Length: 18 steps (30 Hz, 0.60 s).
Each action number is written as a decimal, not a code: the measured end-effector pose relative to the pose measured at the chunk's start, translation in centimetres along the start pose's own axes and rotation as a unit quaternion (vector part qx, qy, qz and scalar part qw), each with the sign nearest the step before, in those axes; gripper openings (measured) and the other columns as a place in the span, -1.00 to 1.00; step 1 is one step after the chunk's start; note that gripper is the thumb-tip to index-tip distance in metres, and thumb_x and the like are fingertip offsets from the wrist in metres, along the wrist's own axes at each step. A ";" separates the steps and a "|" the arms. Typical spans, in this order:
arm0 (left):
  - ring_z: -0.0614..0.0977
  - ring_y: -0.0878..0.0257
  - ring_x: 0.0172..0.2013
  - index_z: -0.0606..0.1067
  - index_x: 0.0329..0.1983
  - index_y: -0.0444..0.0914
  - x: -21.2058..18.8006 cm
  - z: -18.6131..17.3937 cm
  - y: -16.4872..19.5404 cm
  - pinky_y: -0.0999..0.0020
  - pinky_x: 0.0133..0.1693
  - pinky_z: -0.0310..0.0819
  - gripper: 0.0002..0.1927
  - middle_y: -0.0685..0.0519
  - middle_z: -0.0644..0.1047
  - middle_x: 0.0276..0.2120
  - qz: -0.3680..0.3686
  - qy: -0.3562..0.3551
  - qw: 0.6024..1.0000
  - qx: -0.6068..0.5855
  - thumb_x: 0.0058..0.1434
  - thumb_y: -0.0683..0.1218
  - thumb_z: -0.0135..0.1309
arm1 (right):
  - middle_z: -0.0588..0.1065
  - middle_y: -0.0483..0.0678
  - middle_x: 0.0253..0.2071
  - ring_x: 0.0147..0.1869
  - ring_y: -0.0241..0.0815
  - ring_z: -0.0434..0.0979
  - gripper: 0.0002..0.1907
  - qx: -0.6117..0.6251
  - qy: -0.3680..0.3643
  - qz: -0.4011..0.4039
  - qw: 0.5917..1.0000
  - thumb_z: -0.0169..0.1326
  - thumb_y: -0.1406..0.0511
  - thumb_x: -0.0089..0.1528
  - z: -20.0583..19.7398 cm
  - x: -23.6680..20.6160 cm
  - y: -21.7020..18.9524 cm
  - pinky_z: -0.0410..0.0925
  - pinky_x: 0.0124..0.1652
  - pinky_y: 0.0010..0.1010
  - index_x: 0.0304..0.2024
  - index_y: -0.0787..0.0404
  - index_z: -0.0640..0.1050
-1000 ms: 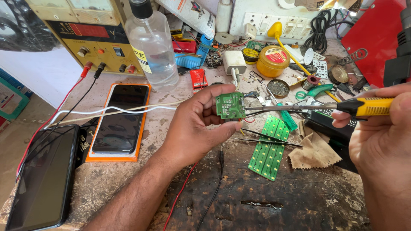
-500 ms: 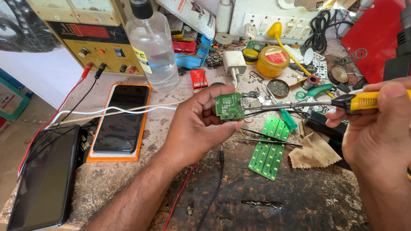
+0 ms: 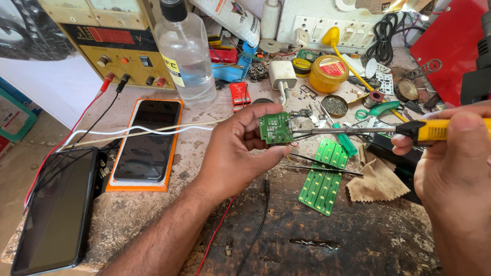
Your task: The person solders wires to a small green circuit board using a soldering iron and solder wire. They repeatedly heat the connection points and apply solder to secure the wires. The person also uses tweezers to adjust the wires and components on the board.
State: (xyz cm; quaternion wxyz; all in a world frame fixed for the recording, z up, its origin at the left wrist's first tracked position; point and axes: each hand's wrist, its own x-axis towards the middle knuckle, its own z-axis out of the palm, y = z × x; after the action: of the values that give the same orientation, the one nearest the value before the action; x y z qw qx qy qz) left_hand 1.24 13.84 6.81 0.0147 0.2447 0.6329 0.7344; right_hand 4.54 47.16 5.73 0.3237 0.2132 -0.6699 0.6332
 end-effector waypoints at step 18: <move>0.67 0.38 -0.10 0.37 0.27 -0.31 0.2 0.1 0.1 0.44 -0.01 0.63 -0.39 0.04 0.61 -0.08 -0.021 -0.015 0.999 -0.032 0.14 -0.34 0.26 | 0.43 0.09 -0.26 -0.21 0.03 0.59 -0.53 0.011 0.010 0.019 1.000 -0.10 0.03 0.62 -1.8 -0.5 1.5 0.51 -0.23 -0.15 -0.08 0.34 0.37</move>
State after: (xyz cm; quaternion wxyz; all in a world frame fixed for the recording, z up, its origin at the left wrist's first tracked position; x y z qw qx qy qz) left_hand 1.16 13.96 6.95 0.0473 0.2421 0.6133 0.7503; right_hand 4.16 49.01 4.28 0.3156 0.1978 -0.6637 0.6487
